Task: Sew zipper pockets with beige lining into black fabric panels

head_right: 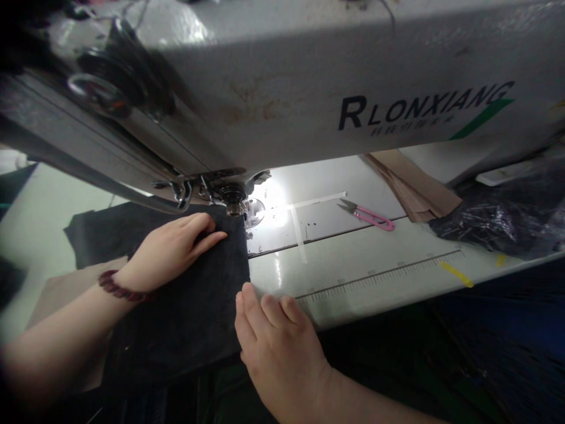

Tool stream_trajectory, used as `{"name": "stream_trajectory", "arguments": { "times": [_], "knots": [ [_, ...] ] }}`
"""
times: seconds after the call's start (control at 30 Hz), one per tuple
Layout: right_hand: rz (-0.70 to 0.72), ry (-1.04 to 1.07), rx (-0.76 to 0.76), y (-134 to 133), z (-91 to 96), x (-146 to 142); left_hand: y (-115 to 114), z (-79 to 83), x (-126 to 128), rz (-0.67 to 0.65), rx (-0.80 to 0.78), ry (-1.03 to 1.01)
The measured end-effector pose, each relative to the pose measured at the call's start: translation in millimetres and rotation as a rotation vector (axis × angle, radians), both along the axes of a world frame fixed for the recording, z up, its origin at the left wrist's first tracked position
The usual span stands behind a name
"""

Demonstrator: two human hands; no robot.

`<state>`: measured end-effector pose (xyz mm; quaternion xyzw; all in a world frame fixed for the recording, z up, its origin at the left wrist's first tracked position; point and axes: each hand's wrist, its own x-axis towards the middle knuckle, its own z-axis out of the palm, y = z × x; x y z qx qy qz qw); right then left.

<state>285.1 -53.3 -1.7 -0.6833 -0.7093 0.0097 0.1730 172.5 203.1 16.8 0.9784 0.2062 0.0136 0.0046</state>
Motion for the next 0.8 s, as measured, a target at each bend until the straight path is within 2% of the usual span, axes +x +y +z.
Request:
{"name": "stream_trajectory", "arguments": {
  "times": [0.3,0.43,0.5,0.57,0.67,0.8],
  "knots": [
    [0.003,0.005,-0.013,-2,-1.4,-2,-1,-2.7,0,0.071,-0.048,-0.061],
    [0.004,0.009,-0.004,0,-3.1,-1,-7,-0.5,3,-0.025,-0.054,-0.209],
    [0.004,0.010,-0.002,0,-4.1,-1,-14,2.4,3,-0.112,-0.111,-0.221],
    [0.008,0.010,-0.004,0,-4.9,-1,-24,5.1,1,-0.144,-0.136,-0.195],
    [0.015,0.010,0.001,-2,-4.1,-1,-42,4.8,-8,-0.091,-0.132,-0.162],
    [0.054,0.064,-0.006,2,7.6,13,-62,-6.1,-21,-0.060,-0.176,-0.179]
  ]
}}
